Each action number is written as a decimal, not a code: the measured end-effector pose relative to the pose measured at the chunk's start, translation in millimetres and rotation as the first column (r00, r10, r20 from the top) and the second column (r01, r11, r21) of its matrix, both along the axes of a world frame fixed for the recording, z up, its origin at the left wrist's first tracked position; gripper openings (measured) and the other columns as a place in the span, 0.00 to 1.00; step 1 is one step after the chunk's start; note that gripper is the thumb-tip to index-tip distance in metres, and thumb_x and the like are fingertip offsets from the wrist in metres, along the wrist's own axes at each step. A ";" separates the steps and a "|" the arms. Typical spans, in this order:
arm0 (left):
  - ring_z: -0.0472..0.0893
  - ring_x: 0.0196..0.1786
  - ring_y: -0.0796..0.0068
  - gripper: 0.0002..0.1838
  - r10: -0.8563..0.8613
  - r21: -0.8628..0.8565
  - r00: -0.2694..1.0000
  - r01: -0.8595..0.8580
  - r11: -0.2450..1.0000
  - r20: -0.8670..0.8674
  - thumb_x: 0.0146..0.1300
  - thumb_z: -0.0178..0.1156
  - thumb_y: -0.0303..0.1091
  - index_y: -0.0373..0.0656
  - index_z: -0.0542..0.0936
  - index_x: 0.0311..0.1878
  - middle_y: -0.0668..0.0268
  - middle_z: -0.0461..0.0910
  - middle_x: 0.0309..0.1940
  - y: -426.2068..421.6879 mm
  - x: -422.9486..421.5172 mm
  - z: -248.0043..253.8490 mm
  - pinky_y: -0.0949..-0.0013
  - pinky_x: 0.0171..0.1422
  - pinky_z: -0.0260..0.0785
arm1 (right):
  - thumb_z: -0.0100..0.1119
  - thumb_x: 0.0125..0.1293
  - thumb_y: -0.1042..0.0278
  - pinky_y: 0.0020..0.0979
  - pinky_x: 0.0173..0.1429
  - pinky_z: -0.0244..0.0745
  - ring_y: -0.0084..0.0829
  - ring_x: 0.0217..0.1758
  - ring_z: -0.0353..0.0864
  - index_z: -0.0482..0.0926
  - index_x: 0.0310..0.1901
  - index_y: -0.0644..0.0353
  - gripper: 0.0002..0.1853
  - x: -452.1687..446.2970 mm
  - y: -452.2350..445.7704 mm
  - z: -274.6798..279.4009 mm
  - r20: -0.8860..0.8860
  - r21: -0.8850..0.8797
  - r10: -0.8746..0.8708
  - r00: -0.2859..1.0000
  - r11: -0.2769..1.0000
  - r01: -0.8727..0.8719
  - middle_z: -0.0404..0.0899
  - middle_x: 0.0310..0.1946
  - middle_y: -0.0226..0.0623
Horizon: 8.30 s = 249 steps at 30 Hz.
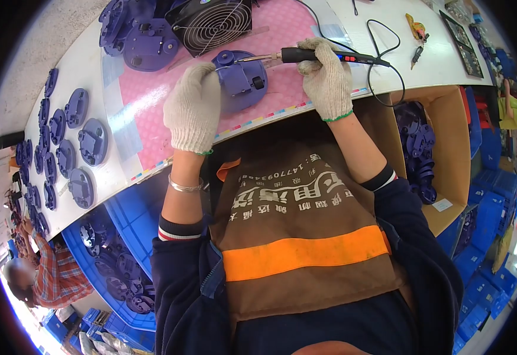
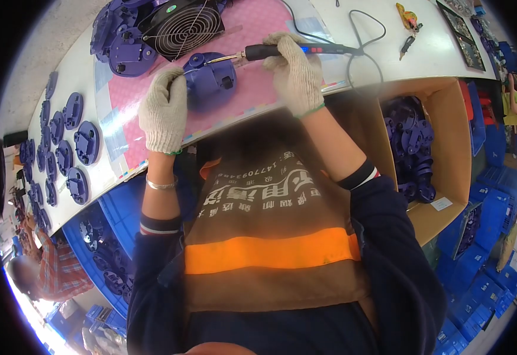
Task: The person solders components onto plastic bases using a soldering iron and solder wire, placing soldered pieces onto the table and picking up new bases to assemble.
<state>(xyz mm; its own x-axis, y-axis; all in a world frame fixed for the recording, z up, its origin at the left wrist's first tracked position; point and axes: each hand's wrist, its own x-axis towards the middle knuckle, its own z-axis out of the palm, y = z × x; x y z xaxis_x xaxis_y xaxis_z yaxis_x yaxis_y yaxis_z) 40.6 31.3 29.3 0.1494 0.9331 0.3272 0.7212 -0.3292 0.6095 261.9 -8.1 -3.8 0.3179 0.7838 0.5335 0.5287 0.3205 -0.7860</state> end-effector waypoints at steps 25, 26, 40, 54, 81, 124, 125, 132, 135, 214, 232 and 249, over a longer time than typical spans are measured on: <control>0.80 0.39 0.61 0.09 0.005 0.116 0.998 0.001 0.993 -0.056 0.57 0.62 0.34 0.43 0.82 0.40 0.59 0.80 0.38 4.6 5.8 -4.0 0.63 0.45 0.72 | 0.54 0.65 0.67 0.28 0.36 0.78 0.31 0.30 0.81 0.76 0.43 0.69 0.13 0.1 5.4 -10.6 -0.750 0.091 0.186 0.634 0.979 -0.180 0.81 0.38 0.44; 0.80 0.39 0.61 0.09 0.007 0.109 0.998 -0.001 0.994 -0.055 0.57 0.62 0.35 0.43 0.82 0.40 0.59 0.80 0.38 4.5 5.5 -3.5 0.63 0.46 0.72 | 0.54 0.65 0.67 0.28 0.35 0.78 0.31 0.30 0.81 0.76 0.43 0.69 0.13 -0.2 5.3 -9.8 -0.758 0.078 0.176 0.628 0.980 -0.181 0.81 0.39 0.45; 0.81 0.39 0.60 0.09 -0.001 0.142 0.998 0.009 0.990 -0.058 0.57 0.63 0.35 0.43 0.82 0.40 0.60 0.80 0.38 4.0 5.3 -3.3 0.63 0.45 0.72 | 0.45 0.71 0.74 0.21 0.33 0.70 0.23 0.35 0.72 0.74 0.43 0.73 0.10 -2.9 1.3 -0.7 -0.746 0.003 0.136 0.651 0.980 -0.201 0.79 0.41 0.43; 0.81 0.41 0.60 0.09 -0.018 0.150 0.996 0.031 0.988 -0.088 0.57 0.63 0.35 0.44 0.81 0.41 0.60 0.80 0.38 3.2 5.0 -4.2 0.63 0.46 0.72 | 0.46 0.66 0.82 0.22 0.34 0.75 0.29 0.37 0.80 0.75 0.41 0.70 0.07 -3.5 3.0 -3.8 -0.748 0.101 0.208 0.631 0.974 -0.203 0.80 0.40 0.42; 0.81 0.41 0.60 0.09 -0.030 0.167 0.994 0.048 0.985 -0.106 0.57 0.64 0.35 0.44 0.82 0.40 0.60 0.81 0.37 3.1 5.2 -5.3 0.63 0.45 0.72 | 0.51 0.59 0.84 0.23 0.39 0.78 0.32 0.40 0.83 0.77 0.41 0.67 0.09 -2.9 2.8 -4.2 -0.794 0.129 0.224 0.564 0.970 -0.204 0.82 0.38 0.40; 0.81 0.41 0.60 0.09 -0.025 0.166 0.994 0.042 0.985 -0.103 0.56 0.64 0.35 0.45 0.82 0.40 0.61 0.81 0.38 3.6 4.1 -4.7 0.63 0.46 0.72 | 0.52 0.67 0.70 0.25 0.35 0.78 0.30 0.38 0.82 0.76 0.42 0.70 0.10 -3.1 1.8 -4.1 -0.804 0.097 0.194 0.562 0.975 -0.198 0.80 0.40 0.42; 0.81 0.41 0.60 0.09 -0.024 0.169 0.994 0.042 0.985 -0.109 0.56 0.64 0.35 0.45 0.82 0.40 0.61 0.81 0.38 3.9 4.2 -4.8 0.63 0.46 0.72 | 0.54 0.66 0.68 0.26 0.32 0.78 0.31 0.34 0.83 0.77 0.41 0.69 0.11 -4.5 1.9 -2.1 -0.820 0.094 0.176 0.545 0.980 -0.175 0.81 0.38 0.43; 0.81 0.40 0.62 0.08 -0.009 0.148 0.998 0.017 0.989 -0.055 0.58 0.62 0.34 0.42 0.81 0.40 0.61 0.81 0.37 0.6 3.6 -1.7 0.64 0.45 0.72 | 0.51 0.64 0.78 0.23 0.37 0.77 0.28 0.40 0.82 0.77 0.41 0.69 0.07 -3.0 0.5 -2.9 -0.785 0.144 0.237 0.572 0.968 -0.204 0.80 0.40 0.40; 0.78 0.32 0.73 0.09 -0.015 0.067 0.987 0.004 0.998 0.162 0.62 0.60 0.33 0.39 0.79 0.42 0.64 0.80 0.33 -1.7 -3.8 -5.8 0.70 0.37 0.70 | 0.52 0.66 0.71 0.25 0.33 0.76 0.34 0.41 0.82 0.76 0.43 0.69 0.10 0.0 0.2 -5.2 -0.783 0.118 0.211 0.586 0.974 -0.193 0.80 0.38 0.42; 0.82 0.37 0.65 0.10 -0.028 0.114 0.997 0.037 0.993 -0.078 0.58 0.63 0.37 0.44 0.83 0.41 0.63 0.83 0.36 -33.4 -23.0 -11.4 0.67 0.43 0.73 | 0.57 0.65 0.67 0.23 0.31 0.73 0.29 0.36 0.80 0.78 0.41 0.68 0.11 2.7 -3.1 -4.4 -0.769 0.145 0.393 0.505 0.876 -0.460 0.81 0.36 0.44; 0.82 0.38 0.66 0.11 -0.048 0.062 0.998 0.049 0.997 -0.028 0.58 0.63 0.38 0.43 0.83 0.40 0.62 0.83 0.36 -30.6 -21.7 -13.8 0.68 0.44 0.73 | 0.59 0.64 0.69 0.23 0.29 0.75 0.30 0.36 0.82 0.79 0.41 0.68 0.10 0.9 -1.4 -3.7 -0.812 0.148 0.358 0.462 0.891 -0.430 0.82 0.36 0.44; 0.81 0.31 0.77 0.11 -0.082 0.078 0.996 0.085 0.993 -0.046 0.58 0.65 0.36 0.41 0.83 0.42 0.62 0.83 0.30 -27.8 -20.6 -16.2 0.73 0.40 0.72 | 0.58 0.65 0.69 0.23 0.30 0.75 0.30 0.38 0.81 0.79 0.42 0.66 0.10 1.0 -1.7 -4.4 -0.803 0.137 0.356 0.479 0.891 -0.432 0.81 0.37 0.42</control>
<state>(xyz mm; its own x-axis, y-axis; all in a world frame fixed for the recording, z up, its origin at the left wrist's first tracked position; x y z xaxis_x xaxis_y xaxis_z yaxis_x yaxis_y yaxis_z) 20.0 3.5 13.1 0.2413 0.8880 0.3914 0.7137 -0.4357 0.5484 262.9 -9.7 -8.2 0.2209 0.9618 0.1616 -0.4860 0.2522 -0.8368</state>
